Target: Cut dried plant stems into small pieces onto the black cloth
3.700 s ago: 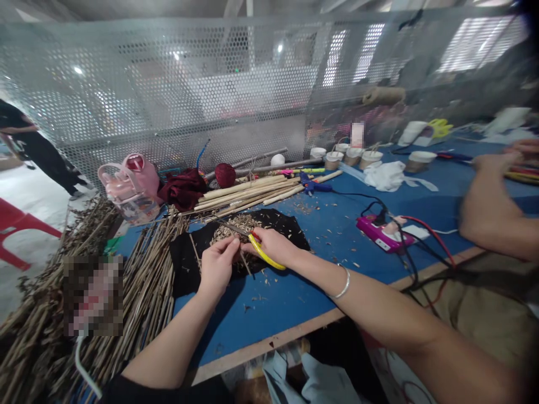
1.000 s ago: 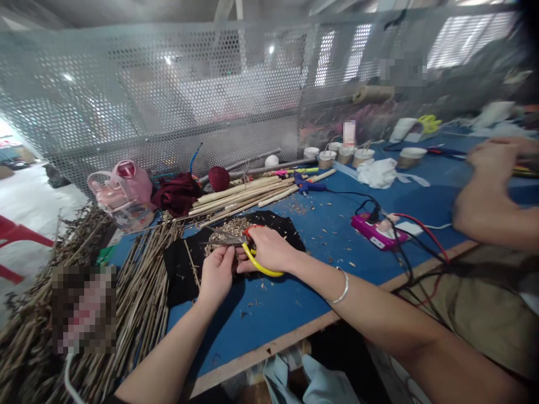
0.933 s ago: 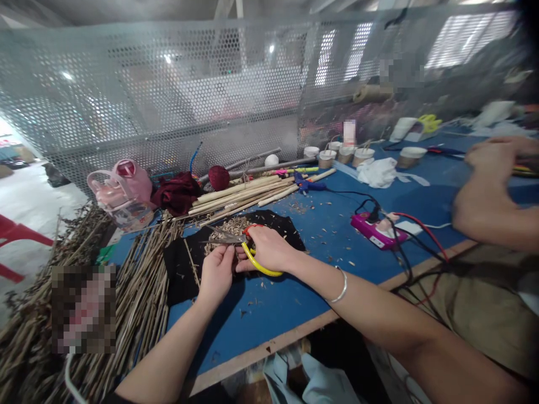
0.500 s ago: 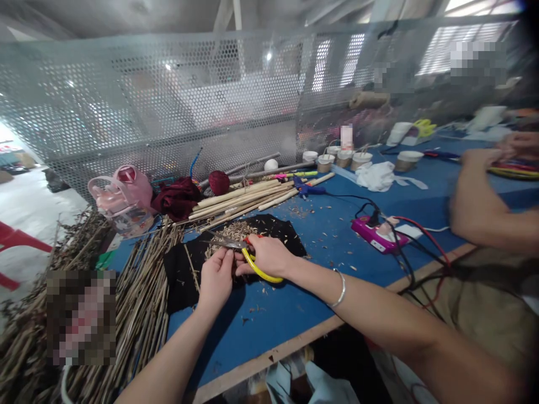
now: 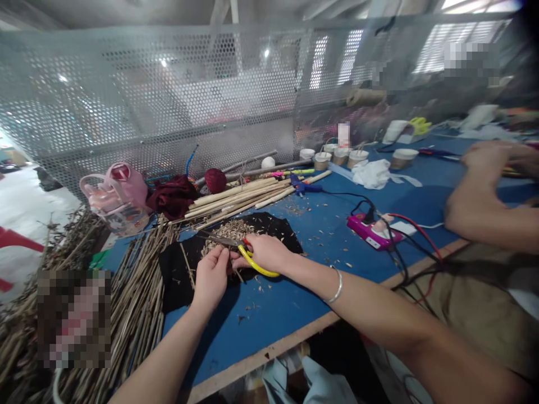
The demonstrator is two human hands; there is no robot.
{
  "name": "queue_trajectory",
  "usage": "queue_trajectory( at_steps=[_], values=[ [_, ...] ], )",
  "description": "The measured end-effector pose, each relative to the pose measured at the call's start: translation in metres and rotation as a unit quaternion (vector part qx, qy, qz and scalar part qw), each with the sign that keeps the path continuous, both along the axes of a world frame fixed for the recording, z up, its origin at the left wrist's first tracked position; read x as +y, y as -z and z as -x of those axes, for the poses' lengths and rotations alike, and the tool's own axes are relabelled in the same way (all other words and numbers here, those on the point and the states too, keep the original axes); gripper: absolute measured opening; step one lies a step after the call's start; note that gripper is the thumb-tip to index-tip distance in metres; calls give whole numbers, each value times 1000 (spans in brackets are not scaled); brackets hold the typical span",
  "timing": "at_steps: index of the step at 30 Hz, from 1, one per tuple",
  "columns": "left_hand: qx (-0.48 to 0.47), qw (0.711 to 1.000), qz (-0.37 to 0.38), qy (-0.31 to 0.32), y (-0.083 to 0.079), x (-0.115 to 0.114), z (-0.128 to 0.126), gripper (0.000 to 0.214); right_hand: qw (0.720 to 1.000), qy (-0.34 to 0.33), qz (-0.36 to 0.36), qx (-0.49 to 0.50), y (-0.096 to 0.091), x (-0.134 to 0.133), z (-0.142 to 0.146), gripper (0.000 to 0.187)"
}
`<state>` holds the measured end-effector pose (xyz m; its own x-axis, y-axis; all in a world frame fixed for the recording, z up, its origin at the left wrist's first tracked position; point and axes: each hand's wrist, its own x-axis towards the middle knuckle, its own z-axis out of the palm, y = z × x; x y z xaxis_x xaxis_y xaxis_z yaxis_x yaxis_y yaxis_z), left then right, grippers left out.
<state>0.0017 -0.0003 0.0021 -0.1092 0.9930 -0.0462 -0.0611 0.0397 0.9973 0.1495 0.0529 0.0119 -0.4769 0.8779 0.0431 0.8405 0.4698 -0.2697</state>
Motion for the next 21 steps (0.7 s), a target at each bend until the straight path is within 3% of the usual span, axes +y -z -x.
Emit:
queue_trajectory(
  at_steps=[8, 16, 21],
  values=[
    [6, 1000, 12, -26, -4, -2, -2, 31, 999, 2, -25, 22, -5, 3, -2, 65],
    [-33, 997, 17, -62, -4, 1, -1, 35, 999, -24, -18, 45, -6, -1, -4, 66],
    [-2, 999, 9, -51, 0, 0, 0, 35, 996, -37, -42, 75, -6, -7, -2, 71]
  ],
)
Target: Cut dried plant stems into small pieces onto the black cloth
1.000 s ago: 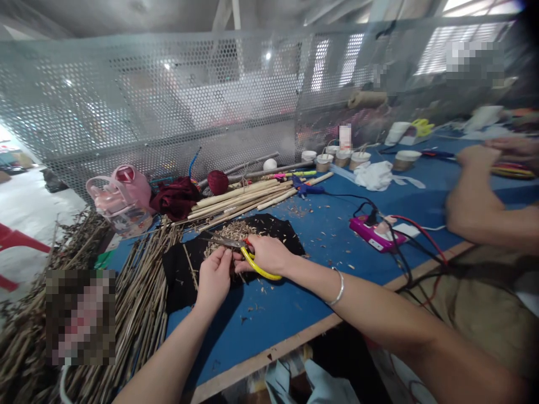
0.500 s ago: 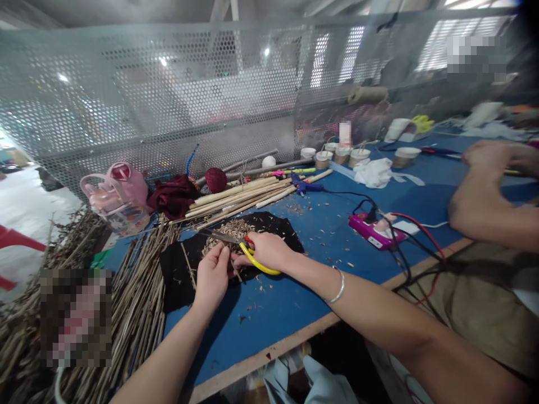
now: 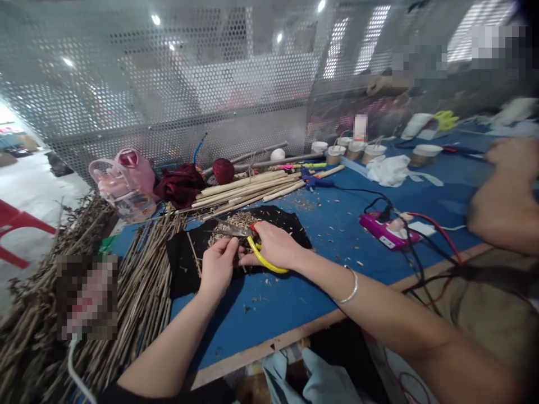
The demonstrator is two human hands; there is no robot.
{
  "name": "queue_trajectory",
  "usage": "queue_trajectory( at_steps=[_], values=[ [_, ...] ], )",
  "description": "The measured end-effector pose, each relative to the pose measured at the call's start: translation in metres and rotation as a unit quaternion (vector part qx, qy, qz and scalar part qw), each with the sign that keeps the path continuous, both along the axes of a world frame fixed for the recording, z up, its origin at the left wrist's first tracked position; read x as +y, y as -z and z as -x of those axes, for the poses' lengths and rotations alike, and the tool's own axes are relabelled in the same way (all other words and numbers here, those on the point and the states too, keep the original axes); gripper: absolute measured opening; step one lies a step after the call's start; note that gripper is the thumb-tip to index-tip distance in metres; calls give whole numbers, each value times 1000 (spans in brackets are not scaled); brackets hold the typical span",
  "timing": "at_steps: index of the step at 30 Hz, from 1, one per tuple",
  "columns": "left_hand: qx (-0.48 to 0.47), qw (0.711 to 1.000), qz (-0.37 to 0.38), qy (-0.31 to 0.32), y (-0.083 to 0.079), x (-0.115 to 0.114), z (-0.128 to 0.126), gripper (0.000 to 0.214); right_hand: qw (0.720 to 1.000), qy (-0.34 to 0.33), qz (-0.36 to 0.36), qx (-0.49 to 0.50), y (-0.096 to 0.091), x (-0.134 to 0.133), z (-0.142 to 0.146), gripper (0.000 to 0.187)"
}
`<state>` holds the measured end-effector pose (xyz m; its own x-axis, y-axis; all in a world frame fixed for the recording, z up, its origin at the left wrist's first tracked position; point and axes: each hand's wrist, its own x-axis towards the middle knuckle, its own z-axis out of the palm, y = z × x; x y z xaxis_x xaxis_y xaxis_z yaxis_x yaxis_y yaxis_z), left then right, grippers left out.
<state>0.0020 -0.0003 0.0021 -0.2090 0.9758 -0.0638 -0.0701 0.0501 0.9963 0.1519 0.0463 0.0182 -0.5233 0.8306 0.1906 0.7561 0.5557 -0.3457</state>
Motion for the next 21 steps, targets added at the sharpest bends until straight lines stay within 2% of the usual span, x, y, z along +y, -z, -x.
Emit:
queue_trajectory(
  at_steps=[4, 7, 11, 16, 21],
  values=[
    [65, 998, -15, 9, 4, -1, 1, 36, 1000, -6, -15, 7, -1, -2, 1, 74],
    [106, 994, -30, 4, 5, -1, 2, 36, 1000, -6, 5, -2, 1, -3, 3, 73],
    [79, 997, -11, 15, 6, 0, 2, 36, 998, 18, 46, -38, 5, -4, 7, 69],
    [32, 999, 5, 8, 4, 0, 1, 37, 996, 34, 47, -70, 6, 0, 8, 66],
    [58, 998, 18, -4, 0, -1, 1, 37, 996, 37, 52, -64, 8, 5, 7, 62]
  ],
)
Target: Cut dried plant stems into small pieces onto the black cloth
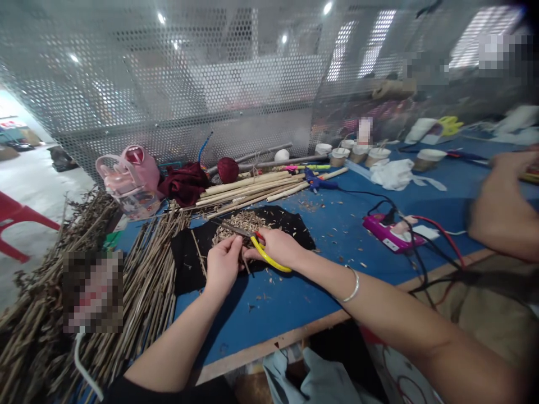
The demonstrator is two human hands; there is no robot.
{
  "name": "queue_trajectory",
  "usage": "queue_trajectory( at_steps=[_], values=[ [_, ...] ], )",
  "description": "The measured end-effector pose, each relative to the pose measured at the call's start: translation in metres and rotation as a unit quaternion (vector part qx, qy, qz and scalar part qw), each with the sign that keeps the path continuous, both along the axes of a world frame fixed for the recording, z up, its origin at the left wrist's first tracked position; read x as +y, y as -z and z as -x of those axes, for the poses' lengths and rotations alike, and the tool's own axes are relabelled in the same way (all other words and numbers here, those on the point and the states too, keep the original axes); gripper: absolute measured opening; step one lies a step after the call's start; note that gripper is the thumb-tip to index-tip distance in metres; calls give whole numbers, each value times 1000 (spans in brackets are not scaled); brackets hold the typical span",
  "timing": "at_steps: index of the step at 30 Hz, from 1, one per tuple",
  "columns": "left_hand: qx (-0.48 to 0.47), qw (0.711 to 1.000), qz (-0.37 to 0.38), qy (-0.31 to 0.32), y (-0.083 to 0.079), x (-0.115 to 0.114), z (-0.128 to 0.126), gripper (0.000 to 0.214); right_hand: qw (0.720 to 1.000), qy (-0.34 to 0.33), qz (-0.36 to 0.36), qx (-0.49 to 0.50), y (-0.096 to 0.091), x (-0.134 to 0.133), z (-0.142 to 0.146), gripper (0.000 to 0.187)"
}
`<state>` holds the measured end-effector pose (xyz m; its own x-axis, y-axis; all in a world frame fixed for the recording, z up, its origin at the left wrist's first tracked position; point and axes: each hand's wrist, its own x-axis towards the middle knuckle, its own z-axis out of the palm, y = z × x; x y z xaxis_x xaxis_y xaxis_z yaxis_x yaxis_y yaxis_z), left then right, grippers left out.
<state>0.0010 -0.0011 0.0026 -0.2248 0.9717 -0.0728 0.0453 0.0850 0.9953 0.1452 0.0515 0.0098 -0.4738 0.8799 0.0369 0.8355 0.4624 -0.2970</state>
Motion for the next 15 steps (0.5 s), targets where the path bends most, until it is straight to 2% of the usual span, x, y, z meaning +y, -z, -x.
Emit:
queue_trajectory(
  at_steps=[6, 12, 15],
  values=[
    [-30, 999, -1, -26, -1, 0, -2, 39, 1000, 14, 3, -11, -5, 0, -2, 60],
    [-67, 998, 7, 5, -2, 0, -1, 34, 999, -33, 11, -17, -10, -5, -6, 67],
    [-65, 998, -7, 10, -1, 1, 0, 37, 999, -26, 17, -16, -13, -7, -7, 67]
  ],
)
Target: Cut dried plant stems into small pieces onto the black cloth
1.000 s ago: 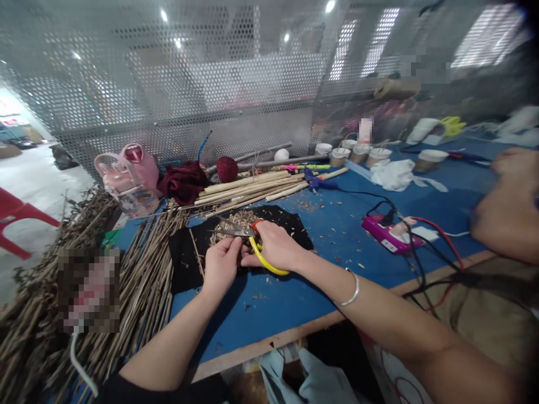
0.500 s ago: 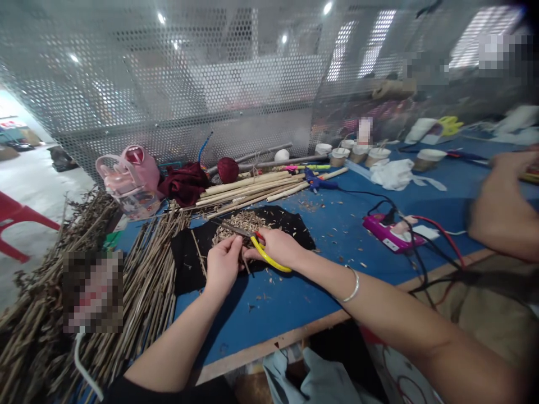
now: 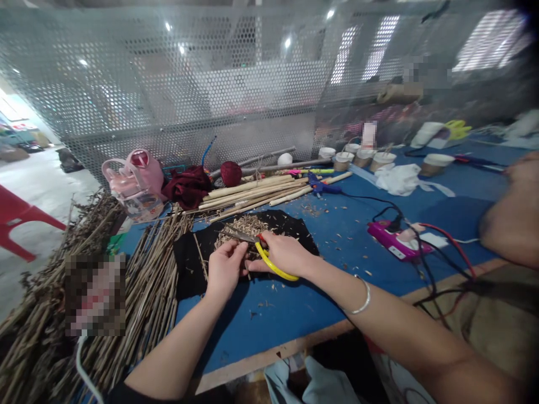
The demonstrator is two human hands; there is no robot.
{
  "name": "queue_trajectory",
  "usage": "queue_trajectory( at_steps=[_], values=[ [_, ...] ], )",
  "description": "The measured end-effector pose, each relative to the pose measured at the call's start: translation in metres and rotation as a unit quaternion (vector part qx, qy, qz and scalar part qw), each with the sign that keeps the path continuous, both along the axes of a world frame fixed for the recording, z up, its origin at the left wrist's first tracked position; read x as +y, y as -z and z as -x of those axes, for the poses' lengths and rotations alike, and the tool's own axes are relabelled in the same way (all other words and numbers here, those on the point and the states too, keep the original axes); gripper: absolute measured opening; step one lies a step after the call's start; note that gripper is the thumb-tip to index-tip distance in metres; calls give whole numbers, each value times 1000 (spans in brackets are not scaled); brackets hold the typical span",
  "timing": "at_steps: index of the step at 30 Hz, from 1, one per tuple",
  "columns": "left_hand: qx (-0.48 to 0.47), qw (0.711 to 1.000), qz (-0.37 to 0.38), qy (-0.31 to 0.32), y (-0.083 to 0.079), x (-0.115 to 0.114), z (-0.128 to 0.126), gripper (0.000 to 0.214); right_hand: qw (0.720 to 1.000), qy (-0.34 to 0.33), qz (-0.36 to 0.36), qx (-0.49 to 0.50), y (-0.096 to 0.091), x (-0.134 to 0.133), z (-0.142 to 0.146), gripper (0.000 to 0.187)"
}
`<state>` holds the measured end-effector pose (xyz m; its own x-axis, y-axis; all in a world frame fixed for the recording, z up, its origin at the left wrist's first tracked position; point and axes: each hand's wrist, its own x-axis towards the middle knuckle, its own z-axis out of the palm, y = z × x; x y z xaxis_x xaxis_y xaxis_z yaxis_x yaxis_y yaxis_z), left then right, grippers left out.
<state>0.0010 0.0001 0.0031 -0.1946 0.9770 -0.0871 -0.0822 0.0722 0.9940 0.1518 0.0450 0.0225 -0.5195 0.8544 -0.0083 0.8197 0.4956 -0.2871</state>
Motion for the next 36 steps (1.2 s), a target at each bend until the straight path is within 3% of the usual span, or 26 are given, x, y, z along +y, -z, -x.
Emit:
queue_trajectory(
  at_steps=[12, 23, 36],
  values=[
    [-133, 990, 51, 3, -4, -1, -7, 33, 1000, 13, -6, 9, 4, 7, -3, 53],
    [-73, 996, 52, -3, -3, -2, -6, 31, 998, -11, -17, 61, 4, 2, -2, 68],
    [-10, 999, 49, -20, -1, 0, -2, 32, 999, 32, -2, 40, 12, 5, 5, 54]
  ],
)
